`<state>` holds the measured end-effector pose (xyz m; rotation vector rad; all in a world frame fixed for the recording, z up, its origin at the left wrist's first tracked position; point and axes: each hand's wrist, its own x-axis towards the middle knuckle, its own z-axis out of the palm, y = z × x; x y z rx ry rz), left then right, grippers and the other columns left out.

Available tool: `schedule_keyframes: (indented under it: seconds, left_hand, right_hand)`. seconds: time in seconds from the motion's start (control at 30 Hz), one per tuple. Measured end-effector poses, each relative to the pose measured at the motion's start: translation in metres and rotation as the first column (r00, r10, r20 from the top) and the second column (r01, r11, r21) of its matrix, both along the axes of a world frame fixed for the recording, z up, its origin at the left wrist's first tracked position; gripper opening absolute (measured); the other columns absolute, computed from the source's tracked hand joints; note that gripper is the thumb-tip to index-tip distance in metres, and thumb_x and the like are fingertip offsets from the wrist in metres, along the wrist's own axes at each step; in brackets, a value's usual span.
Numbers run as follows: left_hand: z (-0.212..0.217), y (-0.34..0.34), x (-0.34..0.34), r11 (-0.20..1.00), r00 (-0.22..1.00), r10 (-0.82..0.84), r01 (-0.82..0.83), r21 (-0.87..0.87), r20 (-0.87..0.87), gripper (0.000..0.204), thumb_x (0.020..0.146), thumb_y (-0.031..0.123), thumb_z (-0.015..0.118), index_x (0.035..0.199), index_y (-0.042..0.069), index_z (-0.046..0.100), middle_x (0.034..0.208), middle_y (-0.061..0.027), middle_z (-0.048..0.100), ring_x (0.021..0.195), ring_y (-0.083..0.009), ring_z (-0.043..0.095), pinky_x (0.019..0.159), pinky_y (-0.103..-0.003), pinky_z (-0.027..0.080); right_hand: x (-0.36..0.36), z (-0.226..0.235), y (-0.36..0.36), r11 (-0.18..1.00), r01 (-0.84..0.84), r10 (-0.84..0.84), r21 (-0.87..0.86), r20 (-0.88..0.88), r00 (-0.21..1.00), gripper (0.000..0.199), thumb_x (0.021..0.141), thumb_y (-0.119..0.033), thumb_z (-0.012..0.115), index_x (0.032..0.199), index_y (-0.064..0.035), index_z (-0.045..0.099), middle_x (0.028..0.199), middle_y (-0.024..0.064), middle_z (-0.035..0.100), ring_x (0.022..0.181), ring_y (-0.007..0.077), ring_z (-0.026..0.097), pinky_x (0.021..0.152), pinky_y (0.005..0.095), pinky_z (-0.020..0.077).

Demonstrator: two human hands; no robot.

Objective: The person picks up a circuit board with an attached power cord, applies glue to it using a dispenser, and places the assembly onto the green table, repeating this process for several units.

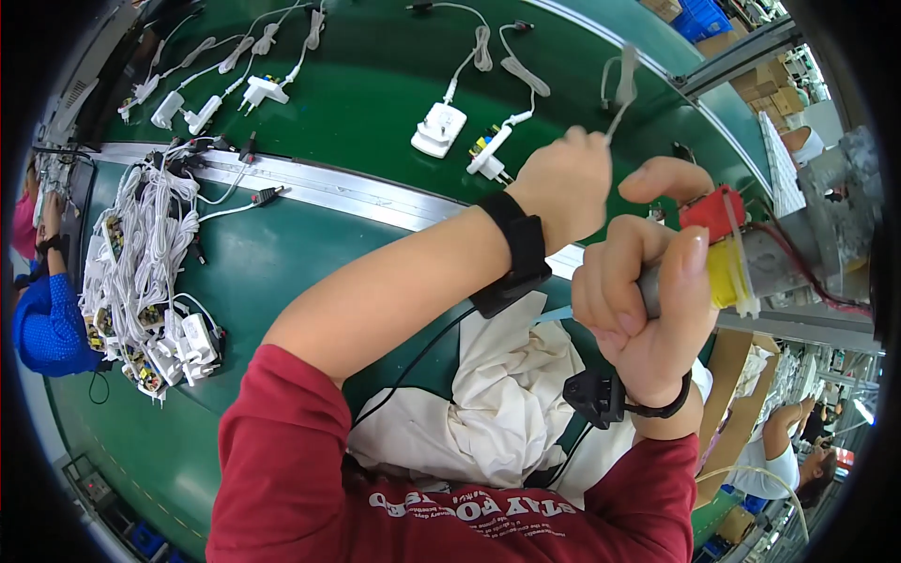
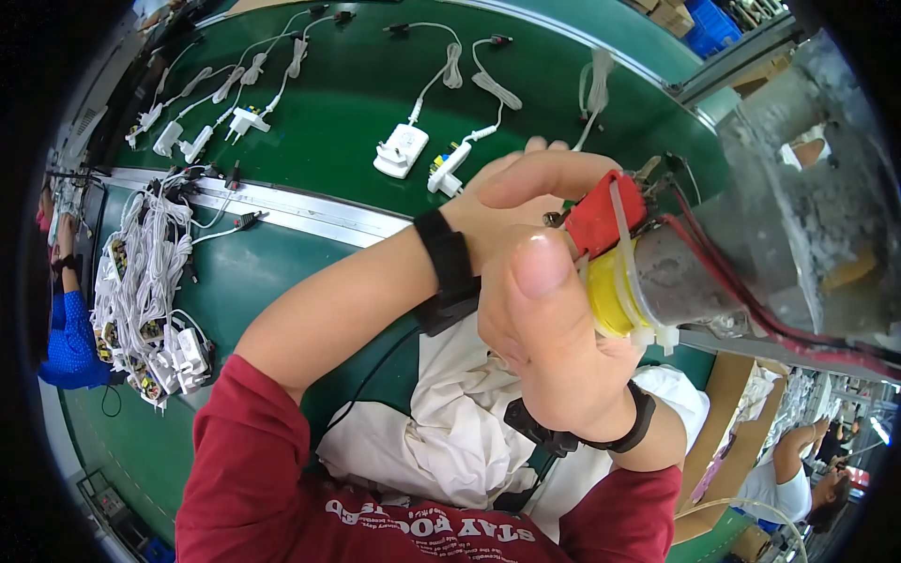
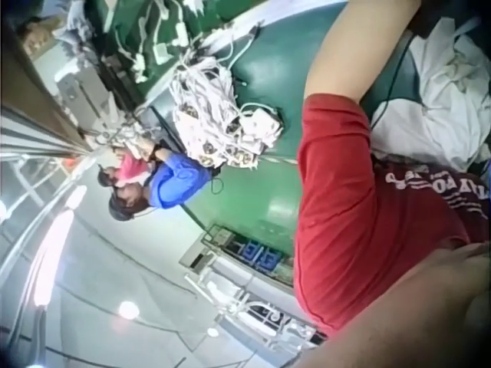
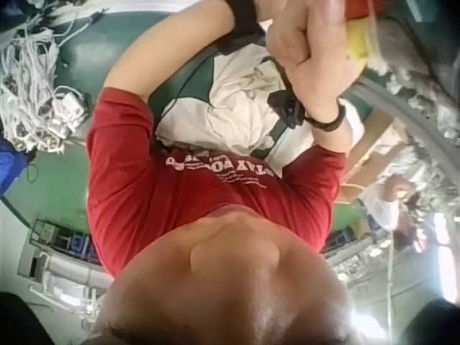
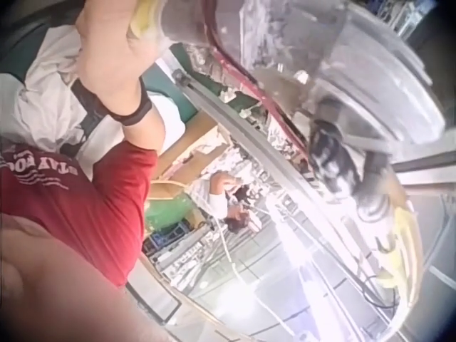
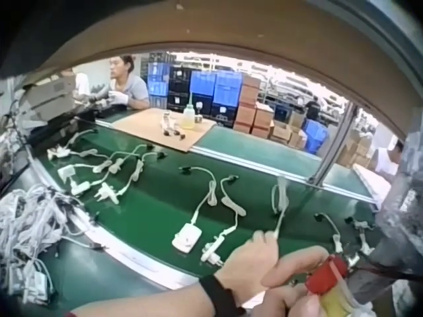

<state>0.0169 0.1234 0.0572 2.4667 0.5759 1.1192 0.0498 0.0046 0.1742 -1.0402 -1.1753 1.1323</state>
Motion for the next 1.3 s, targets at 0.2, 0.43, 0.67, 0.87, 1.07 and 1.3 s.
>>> schedule_keyframes:
  seconds: [0.2, 0.43, 0.67, 0.87, 1.07, 1.3]
  left_hand:
    - [0.024, -0.012, -0.023, 0.955, 0.954, 0.278, -0.262, 0.14, -0.112, 0.026, 0.073, 0.013, 0.058, 0.092, -0.003, 0.051, 0.092, -0.0186, 0.055, 0.076, -0.0249, 0.057, 0.057, -0.029, 0.049]
    - [0.024, 0.017, -0.061, 0.826, 0.72, 0.556, -0.425, 0.37, -0.415, 0.02, 0.073, 0.014, 0.057, 0.089, 0.001, 0.054, 0.081, -0.0137, 0.059, 0.071, -0.0235, 0.058, 0.054, -0.029, 0.048]
    - [0.054, -0.01, -0.069, 0.795, 0.914, 0.263, -0.386, -0.467, -0.308, 0.023, 0.082, 0.02, 0.058, 0.094, 0.002, 0.052, 0.077, -0.0086, 0.058, 0.07, -0.0193, 0.059, 0.051, -0.028, 0.045]
    - [0.022, -0.062, -0.078, -0.185, 0.896, 0.16, 0.44, -0.879, 0.415, 0.033, 0.088, 0.022, 0.058, 0.109, 0.001, 0.043, 0.086, -0.0052, 0.056, 0.069, -0.0125, 0.058, 0.049, -0.026, 0.045]
    - [0.015, -0.094, -0.045, -0.226, 0.921, -0.209, 0.281, -0.933, 0.328, 0.04, 0.09, 0.01, 0.054, 0.123, 0.003, 0.032, 0.108, -0.0103, 0.053, 0.097, -0.014, 0.057, 0.063, -0.026, 0.054]
    - [-0.008, -0.089, -0.054, -0.301, 0.775, -0.042, 0.592, -0.748, 0.631, 0.038, 0.091, 0.005, 0.048, 0.125, 0.007, 0.032, 0.121, -0.0126, 0.049, 0.111, -0.0183, 0.053, 0.078, -0.034, 0.056]
  right_hand:
    - [0.013, 0.005, -0.004, 1.0, 0.016, -0.016, 0.019, -0.014, 1.0, 0.046, 0.095, -0.043, 0.038, 0.111, -0.0005, 0.035, 0.046, -0.0031, 0.031, 0.035, 0.0061, 0.027, 0.035, 0.0213, 0.0233]
    - [0.019, 0.014, -0.005, 0.998, 0.013, -0.019, 0.056, 0.104, 0.994, 0.045, 0.094, -0.043, 0.042, 0.108, 0.0002, 0.037, 0.044, -0.0028, 0.031, 0.034, 0.0055, 0.026, 0.035, 0.0212, 0.0217]
    - [0.026, 0.018, -0.003, 0.996, 0.068, -0.071, 0.049, 0.056, 0.996, 0.043, 0.095, -0.041, 0.042, 0.107, 0.0001, 0.038, 0.044, -0.0028, 0.031, 0.034, 0.0054, 0.025, 0.034, 0.0211, 0.0214]
    - [0.037, 0.015, 0.006, 0.99, 0.131, -0.137, 0.058, 0.114, 0.984, 0.04, 0.096, -0.039, 0.039, 0.107, -0.0003, 0.039, 0.045, -0.0031, 0.03, 0.034, 0.0053, 0.024, 0.034, 0.0214, 0.0216]
    - [0.065, -0.002, 0.014, 0.972, 0.215, -0.216, 0.099, 0.001, 0.976, 0.033, 0.097, -0.037, 0.036, 0.1, -0.0042, 0.039, 0.045, -0.0034, 0.029, 0.034, 0.0052, 0.024, 0.034, 0.0215, 0.0226]
    - [0.056, -0.014, 0.031, 0.978, 0.178, -0.179, 0.108, -0.006, 0.984, 0.029, 0.098, -0.036, 0.033, 0.091, -0.0085, 0.036, 0.046, -0.0033, 0.031, 0.034, 0.0056, 0.024, 0.035, 0.0213, 0.0243]
